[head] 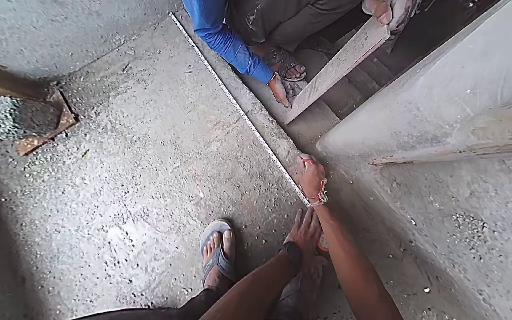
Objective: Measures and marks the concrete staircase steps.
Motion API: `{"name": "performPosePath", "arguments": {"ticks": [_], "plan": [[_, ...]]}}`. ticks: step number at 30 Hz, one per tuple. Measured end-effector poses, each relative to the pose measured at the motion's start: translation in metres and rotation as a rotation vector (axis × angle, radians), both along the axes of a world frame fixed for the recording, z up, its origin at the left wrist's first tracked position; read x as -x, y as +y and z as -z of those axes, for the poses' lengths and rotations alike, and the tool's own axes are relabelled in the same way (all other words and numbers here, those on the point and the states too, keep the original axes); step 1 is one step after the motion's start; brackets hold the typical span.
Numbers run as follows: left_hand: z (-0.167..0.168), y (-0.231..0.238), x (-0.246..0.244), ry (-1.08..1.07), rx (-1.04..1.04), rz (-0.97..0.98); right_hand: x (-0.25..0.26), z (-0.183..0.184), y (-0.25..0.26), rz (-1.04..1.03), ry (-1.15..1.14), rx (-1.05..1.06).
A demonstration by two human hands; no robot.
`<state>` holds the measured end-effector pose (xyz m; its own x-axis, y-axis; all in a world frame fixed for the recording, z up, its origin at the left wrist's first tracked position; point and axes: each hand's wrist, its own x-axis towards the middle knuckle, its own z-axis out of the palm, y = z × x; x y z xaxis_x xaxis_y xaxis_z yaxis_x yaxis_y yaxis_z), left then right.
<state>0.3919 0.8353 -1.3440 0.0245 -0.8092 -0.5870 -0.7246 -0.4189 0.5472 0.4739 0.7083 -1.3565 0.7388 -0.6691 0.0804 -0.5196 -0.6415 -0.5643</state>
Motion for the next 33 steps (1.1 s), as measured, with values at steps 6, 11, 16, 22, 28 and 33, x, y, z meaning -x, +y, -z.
{"name": "performPosePath", "arguments": {"ticks": [6, 11, 16, 22, 28, 33], "plan": [[-0.003, -0.002, 0.0, -0.003, -0.022, 0.022, 0.014, 0.002, -0.006, 0.067, 0.049, -0.348], [-0.002, -0.001, -0.002, 0.007, -0.033, 0.023, 0.008, 0.014, -0.002, 0.068, 0.014, -0.577], [-0.004, -0.003, -0.002, 0.021, -0.034, 0.015, 0.008, 0.011, 0.0, 0.02, 0.065, -0.485], [-0.006, -0.002, -0.002, 0.033, -0.052, 0.028, 0.003, -0.011, 0.01, 0.017, 0.218, 0.081], [-0.003, -0.002, 0.0, -0.01, -0.027, 0.019, 0.069, -0.035, 0.008, 0.12, 0.138, 0.162], [-0.001, 0.0, 0.002, -0.006, -0.016, -0.011, 0.114, -0.018, 0.022, -0.075, 0.466, -0.15]]}}
